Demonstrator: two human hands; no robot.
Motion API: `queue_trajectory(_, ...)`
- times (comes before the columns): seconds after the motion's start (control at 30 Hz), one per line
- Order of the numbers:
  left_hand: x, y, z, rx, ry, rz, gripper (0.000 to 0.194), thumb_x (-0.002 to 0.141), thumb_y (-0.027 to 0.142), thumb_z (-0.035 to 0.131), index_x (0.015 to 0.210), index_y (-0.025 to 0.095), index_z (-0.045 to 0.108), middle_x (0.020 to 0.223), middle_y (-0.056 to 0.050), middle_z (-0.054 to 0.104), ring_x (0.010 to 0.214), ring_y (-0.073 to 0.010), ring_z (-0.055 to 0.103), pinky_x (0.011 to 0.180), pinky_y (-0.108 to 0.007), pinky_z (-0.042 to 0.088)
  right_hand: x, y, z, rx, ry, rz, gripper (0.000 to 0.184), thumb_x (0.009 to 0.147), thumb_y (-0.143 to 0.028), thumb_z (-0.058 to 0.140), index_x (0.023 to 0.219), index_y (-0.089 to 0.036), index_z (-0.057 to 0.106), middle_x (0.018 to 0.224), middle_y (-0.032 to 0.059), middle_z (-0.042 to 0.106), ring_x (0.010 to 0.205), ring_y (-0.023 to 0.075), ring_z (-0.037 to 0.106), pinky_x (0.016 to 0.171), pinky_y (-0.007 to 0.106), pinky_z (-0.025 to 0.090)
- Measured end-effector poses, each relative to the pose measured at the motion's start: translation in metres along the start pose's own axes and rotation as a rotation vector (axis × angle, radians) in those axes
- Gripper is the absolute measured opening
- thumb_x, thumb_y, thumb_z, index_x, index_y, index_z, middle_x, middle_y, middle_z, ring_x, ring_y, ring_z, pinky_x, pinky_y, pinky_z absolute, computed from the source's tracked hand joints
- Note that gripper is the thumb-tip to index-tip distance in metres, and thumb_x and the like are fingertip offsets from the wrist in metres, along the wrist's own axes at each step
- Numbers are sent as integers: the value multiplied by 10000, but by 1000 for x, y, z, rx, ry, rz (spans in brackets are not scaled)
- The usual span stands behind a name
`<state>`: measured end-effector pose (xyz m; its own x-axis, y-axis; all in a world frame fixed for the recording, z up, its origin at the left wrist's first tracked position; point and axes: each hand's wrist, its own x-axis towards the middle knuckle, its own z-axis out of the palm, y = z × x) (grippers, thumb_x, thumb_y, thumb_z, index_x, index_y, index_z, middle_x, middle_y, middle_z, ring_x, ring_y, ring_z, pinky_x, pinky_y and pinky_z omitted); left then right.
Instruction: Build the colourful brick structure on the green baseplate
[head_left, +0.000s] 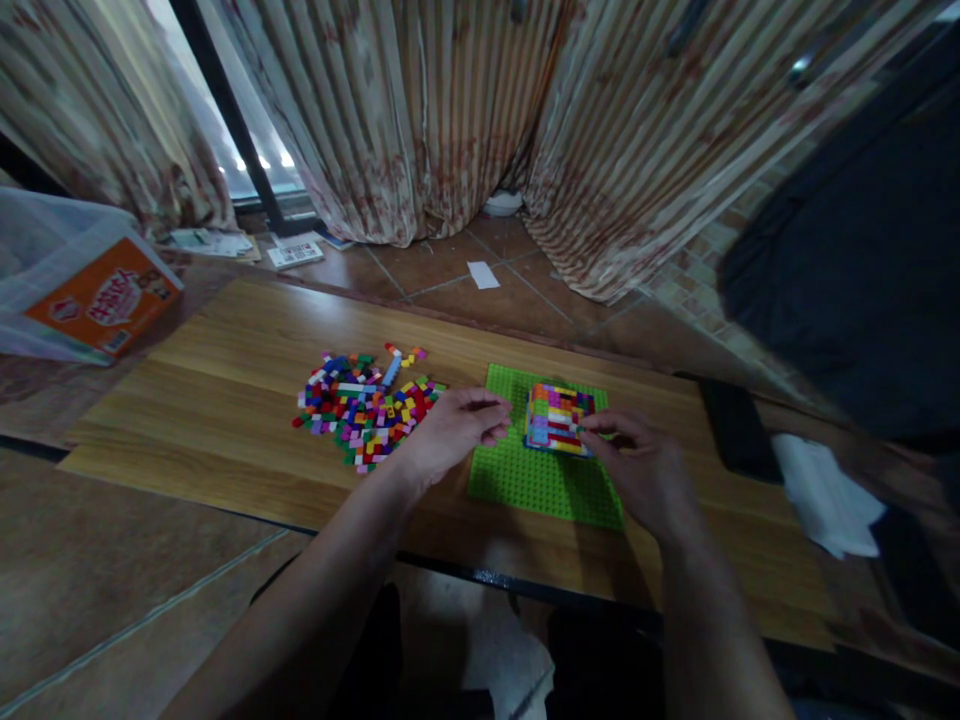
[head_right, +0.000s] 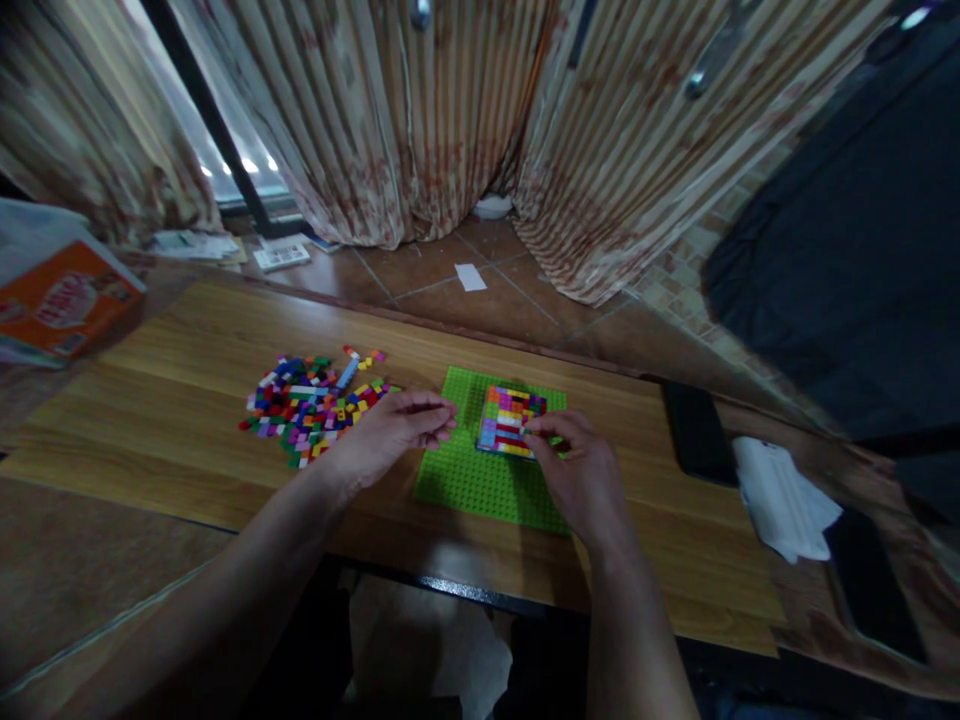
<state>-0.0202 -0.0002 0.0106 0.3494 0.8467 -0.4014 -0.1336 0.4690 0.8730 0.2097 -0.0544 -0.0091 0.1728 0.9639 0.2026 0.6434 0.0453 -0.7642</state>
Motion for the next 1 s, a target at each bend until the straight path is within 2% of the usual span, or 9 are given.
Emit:
queue_trajectory(0.17,1,0,3,7,-3,-6,53,812,143,662,768,114,666,680,0,639,612,-75,577,606,-208,417,0,3,5,-42,14,-20,173,791,-393,680,811,-240,757,1014,62,656,932,217,639,787,368,493)
queue_trajectory(0.5,1,0,3,38,-3,5,60,817,146,652,773,112,671,688,-2,644,617,-79,578,598,-210,412,2,11,11,-2,84,78,174,724,-404,726,767,-244,776,987,64,649,882,215,624,697,347,467)
queue_trajectory(0.8,0,0,3,38,8,-4,64,830,123,635,785,115,680,690,-2,650,623,-80,585,604,-210,417,1,6,14,10,110,62,194,724,-417,718,735,-232,775,961,70,635,876,212,629,665,335,476)
queue_trajectory(1.0,1,-4,3,19,-2,-16,63,835,128,654,783,109,684,695,-6,654,620,-77,590,614,-208,435,1,8,15,-10,109,34,172,723,-401,725,736,-240,782,946,66,636,863,214,635,712,364,501)
